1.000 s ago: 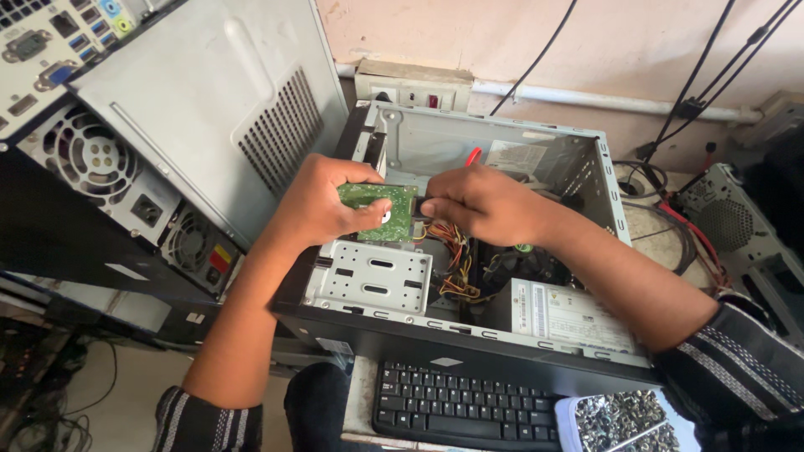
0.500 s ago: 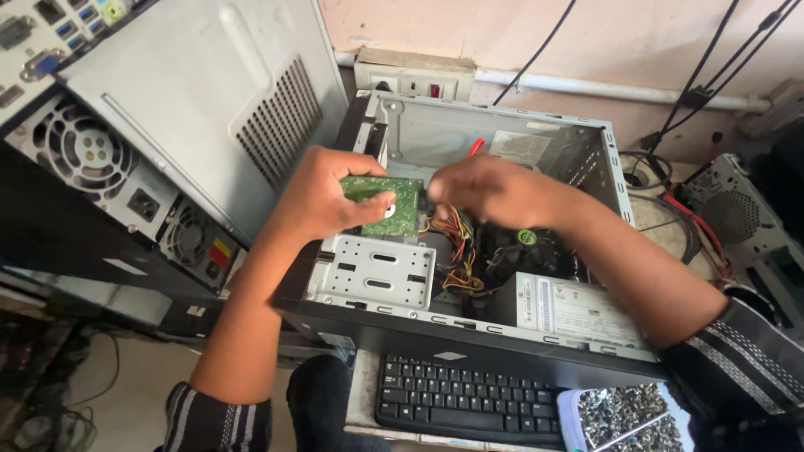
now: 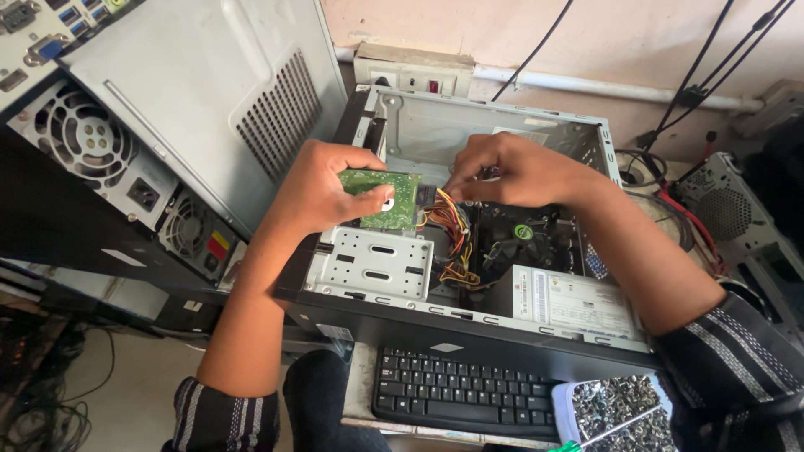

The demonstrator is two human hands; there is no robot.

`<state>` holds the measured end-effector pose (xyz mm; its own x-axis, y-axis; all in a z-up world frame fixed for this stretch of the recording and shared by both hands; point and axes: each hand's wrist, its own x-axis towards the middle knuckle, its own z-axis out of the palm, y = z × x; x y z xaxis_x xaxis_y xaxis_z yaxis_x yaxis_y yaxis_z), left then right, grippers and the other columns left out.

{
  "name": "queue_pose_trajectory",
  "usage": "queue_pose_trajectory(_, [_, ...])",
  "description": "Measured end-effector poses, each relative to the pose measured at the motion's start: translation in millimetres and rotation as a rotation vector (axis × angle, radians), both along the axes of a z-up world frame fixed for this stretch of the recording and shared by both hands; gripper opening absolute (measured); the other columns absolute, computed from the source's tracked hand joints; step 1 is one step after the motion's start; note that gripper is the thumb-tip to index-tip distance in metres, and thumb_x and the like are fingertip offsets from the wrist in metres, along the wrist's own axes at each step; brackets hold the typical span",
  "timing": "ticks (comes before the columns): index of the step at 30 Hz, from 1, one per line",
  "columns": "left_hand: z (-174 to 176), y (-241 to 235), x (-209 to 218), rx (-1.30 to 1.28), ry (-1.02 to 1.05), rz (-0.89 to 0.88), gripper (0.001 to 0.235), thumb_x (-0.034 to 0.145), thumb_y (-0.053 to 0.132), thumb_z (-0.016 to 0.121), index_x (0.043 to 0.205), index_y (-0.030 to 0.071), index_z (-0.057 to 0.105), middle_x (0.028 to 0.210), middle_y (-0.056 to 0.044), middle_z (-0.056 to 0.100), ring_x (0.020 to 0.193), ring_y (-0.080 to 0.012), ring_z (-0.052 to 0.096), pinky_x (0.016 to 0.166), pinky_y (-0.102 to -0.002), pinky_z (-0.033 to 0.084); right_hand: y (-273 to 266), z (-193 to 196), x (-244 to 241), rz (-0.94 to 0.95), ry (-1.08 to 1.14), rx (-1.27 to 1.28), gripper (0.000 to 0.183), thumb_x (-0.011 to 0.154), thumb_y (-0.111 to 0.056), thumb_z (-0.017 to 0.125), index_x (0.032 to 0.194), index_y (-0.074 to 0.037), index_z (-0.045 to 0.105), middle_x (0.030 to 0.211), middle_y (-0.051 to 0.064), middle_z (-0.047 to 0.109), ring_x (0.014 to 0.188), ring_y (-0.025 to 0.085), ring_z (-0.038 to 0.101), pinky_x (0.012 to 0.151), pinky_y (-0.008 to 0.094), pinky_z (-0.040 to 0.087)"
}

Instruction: The person removes a hard drive from a computer case, disconnects cables, and then reinstalls it by connecting power and data cables and securing it with screws. The person uses a screwdriver to tighten screws on the drive and case.

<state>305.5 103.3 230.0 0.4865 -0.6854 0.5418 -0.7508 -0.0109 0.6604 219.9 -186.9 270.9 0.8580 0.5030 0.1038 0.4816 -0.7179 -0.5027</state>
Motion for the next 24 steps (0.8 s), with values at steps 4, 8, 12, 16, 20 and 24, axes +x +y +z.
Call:
queue_pose_trajectory(4, [0.9, 0.6, -0.9, -0.014, -0.004, 0.004, 0.029, 0.083, 0.025, 0.081, 0.096, 0.000, 0.077, 0.082, -0.008, 0.078, 0.071, -0.0077, 0.068, 0.065, -0.023, 0.052, -2.5, 4.1, -4.9, -0.024, -0.030, -0.002, 0.024, 0.078, -0.015, 0.077, 0.102, -0.013, 0.082, 0.105, 0.007, 0.075, 0.101, 0.022, 0.070, 0.094, 0.038, 0.056])
queue_pose_trajectory(8, [2.3, 1.1, -1.4, -0.004, -0.047, 0.042, 0.030, 0.082, 0.025, 0.082, 0.097, -0.001, 0.076, 0.083, -0.008, 0.077, 0.070, -0.0075, 0.068, 0.064, -0.024, 0.052, 4.9, 10.8, -9.4, -0.073, 0.087, -0.006, 0.050, 0.077, -0.025, 0.080, 0.125, -0.015, 0.079, 0.073, 0.011, 0.067, 0.076, 0.024, 0.070, 0.095, 0.038, 0.054])
queue_pose_trajectory(12, [3.6, 0.7, -2.7, -0.008, 0.016, 0.007, 0.028, 0.083, 0.025, 0.081, 0.095, 0.000, 0.076, 0.080, -0.008, 0.077, 0.070, -0.0079, 0.067, 0.064, -0.024, 0.052, 23.9, 3.7, -13.5, -0.068, -0.023, -0.009, 0.053, 0.079, -0.047, 0.083, 0.117, -0.011, 0.075, 0.094, 0.005, 0.069, 0.086, 0.021, 0.069, 0.077, 0.037, 0.055])
queue_pose_trajectory(16, [4.5, 1.3, -3.7, 0.012, -0.015, 0.042, 0.029, 0.082, 0.025, 0.081, 0.095, 0.000, 0.076, 0.078, -0.008, 0.076, 0.067, -0.0088, 0.065, 0.062, -0.025, 0.051, 26.8, -4.9, -12.1, -0.025, -0.138, 0.003, 0.046, 0.084, -0.046, 0.080, 0.106, -0.006, 0.077, 0.089, 0.008, 0.070, 0.083, 0.023, 0.068, 0.073, 0.040, 0.053])
queue_pose_trajectory(20, [5.1, 1.7, -1.9, 0.019, -0.042, 0.043, 0.028, 0.082, 0.025, 0.081, 0.095, 0.001, 0.077, 0.078, -0.007, 0.076, 0.065, -0.0081, 0.066, 0.062, -0.025, 0.051, 5.9, 3.2, -5.0, 0.040, 0.094, 0.074, 0.035, 0.095, -0.034, 0.070, 0.116, -0.008, 0.078, 0.094, 0.006, 0.076, 0.083, 0.018, 0.070, 0.075, 0.034, 0.056])
queue_pose_trajectory(24, [3.0, 1.7, -1.7, -0.005, -0.027, 0.033, 0.030, 0.083, 0.025, 0.082, 0.096, 0.000, 0.076, 0.081, -0.008, 0.077, 0.069, -0.0087, 0.067, 0.065, -0.025, 0.052, -8.1, 9.7, -2.4, -0.062, 0.279, 0.083, 0.033, 0.091, -0.027, 0.066, 0.117, -0.010, 0.075, 0.090, 0.001, 0.079, 0.071, 0.012, 0.070, 0.065, 0.028, 0.058])
